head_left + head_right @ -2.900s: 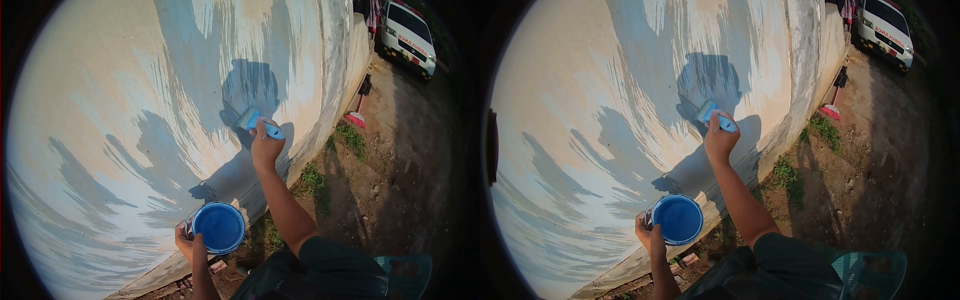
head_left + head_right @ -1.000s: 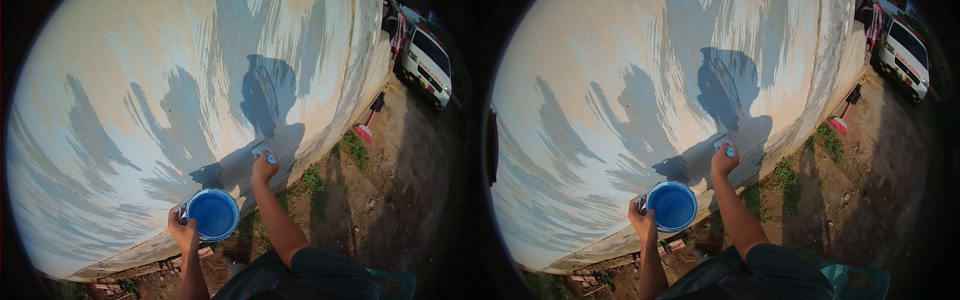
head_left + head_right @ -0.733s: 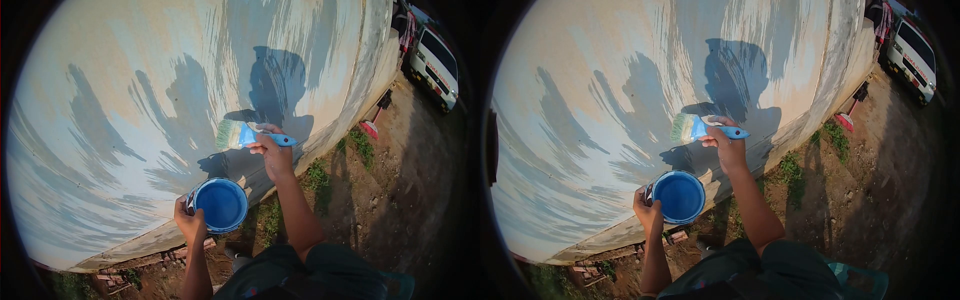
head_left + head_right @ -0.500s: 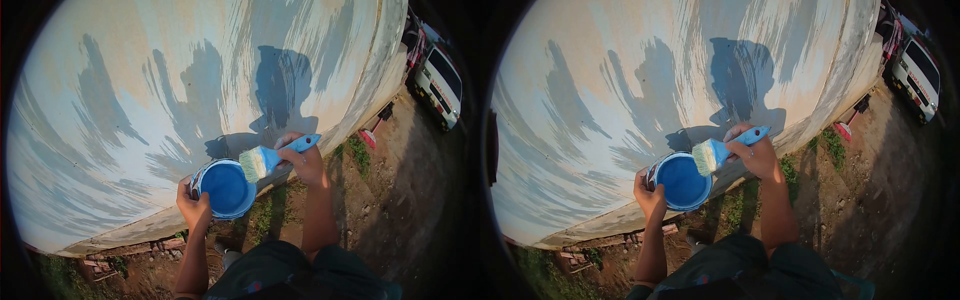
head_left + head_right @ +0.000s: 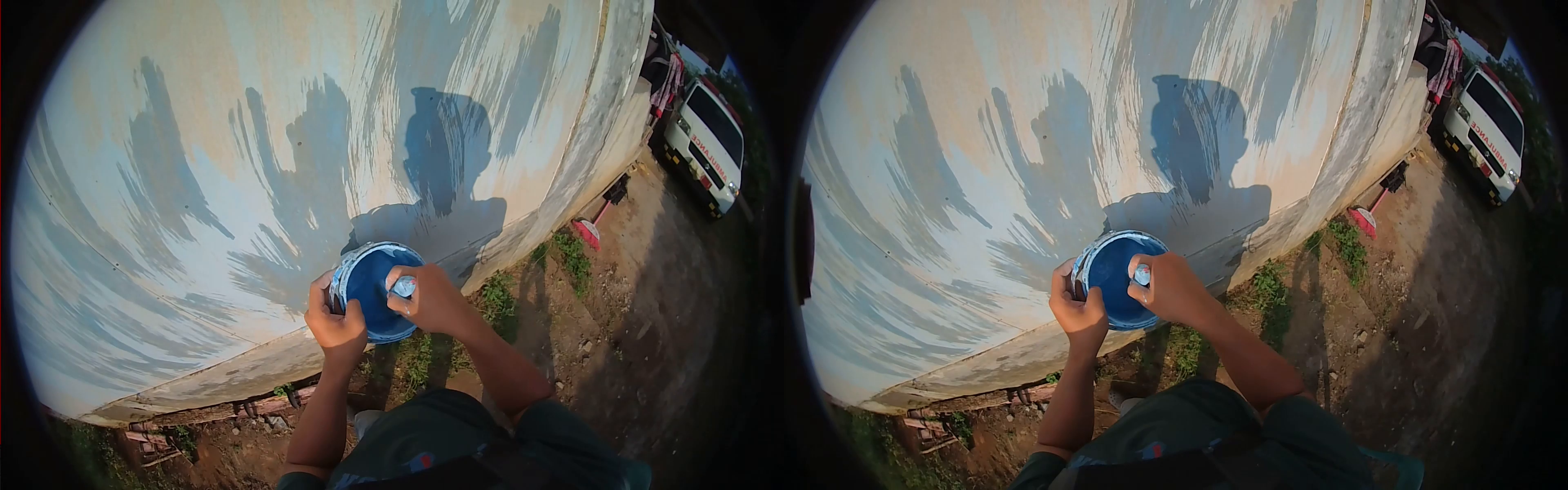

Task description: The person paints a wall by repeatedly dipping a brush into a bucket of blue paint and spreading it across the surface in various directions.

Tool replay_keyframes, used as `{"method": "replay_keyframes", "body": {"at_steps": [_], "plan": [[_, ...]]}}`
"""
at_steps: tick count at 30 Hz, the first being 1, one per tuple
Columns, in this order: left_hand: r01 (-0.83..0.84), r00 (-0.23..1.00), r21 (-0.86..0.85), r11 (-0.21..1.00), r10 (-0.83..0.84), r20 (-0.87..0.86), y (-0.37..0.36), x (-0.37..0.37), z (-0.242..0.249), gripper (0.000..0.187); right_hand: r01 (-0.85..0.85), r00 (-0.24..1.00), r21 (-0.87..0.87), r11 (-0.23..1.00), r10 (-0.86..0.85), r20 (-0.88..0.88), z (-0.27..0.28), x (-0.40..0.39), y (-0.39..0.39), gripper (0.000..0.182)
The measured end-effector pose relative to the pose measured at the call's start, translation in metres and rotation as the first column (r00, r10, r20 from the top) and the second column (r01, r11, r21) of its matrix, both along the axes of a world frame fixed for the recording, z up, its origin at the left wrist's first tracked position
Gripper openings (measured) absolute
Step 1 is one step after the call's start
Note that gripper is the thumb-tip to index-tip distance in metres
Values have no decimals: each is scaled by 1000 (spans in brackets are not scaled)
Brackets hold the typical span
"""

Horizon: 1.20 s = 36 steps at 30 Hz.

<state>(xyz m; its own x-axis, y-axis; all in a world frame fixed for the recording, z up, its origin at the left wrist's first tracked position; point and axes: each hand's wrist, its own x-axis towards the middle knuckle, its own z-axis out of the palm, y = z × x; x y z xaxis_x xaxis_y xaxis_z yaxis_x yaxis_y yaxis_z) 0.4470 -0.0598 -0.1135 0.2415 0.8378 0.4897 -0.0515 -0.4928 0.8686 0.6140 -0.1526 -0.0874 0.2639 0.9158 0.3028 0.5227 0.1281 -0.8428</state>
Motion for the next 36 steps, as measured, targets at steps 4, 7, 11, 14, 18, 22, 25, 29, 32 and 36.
{"method": "replay_keyframes", "body": {"at_steps": [4, 7, 11, 14, 18, 22, 25, 29, 32, 36], "plan": [[-4, 999, 0, 1000, 4, -38, -6, 2, 3, 44, 28, 996, -18, 999, -26, 84, -6, -2, 4, 19], [11, 999, -21, 1000, -12, -35, -7, 0, 3, 44, 2, 995, 27, 1000, -4, 102, -15, 0, 7, 20], [6, 999, -13, 1000, -6, -48, -5, -1, -3, 44, -23, 997, 26, 999, 20, 76, -16, -1, 5, 19], [-13, 999, -100, 995, 9, -34, -2, -3, -8, 45, 41, 998, -104, 994, -35, 61, -8, 1, -5, 21], [6, 1000, -174, 985, -3, 16, -1, -6, -13, 45, 75, 986, 113, 991, -57, -157, -35, 19, -14, 18], [34, 999, -250, 968, -34, 5, -1, -10, -17, 46, 88, 902, 55, 995, -56, -428, -41, 38, -30, 11], [35, 999, -295, 955, -40, -10, -3, -10, -19, 45, 65, 901, 150, 987, 7, -434, -45, 42, -40, 10], [36, 998, -268, 963, -47, -35, -4, -11, -25, 43, 70, 942, 179, 981, -5, -336, -57, 44, -46, 9], [20, 995, -283, 959, -48, -93, -4, -14, -29, 43, 75, 747, 177, 981, 63, -662, -61, 40, -54, 8], [21, 996, -252, 967, -42, -78, -6, -13, -33, 43, 84, 844, 117, 990, -9, -536, -60, 41, -59, 10]]}}
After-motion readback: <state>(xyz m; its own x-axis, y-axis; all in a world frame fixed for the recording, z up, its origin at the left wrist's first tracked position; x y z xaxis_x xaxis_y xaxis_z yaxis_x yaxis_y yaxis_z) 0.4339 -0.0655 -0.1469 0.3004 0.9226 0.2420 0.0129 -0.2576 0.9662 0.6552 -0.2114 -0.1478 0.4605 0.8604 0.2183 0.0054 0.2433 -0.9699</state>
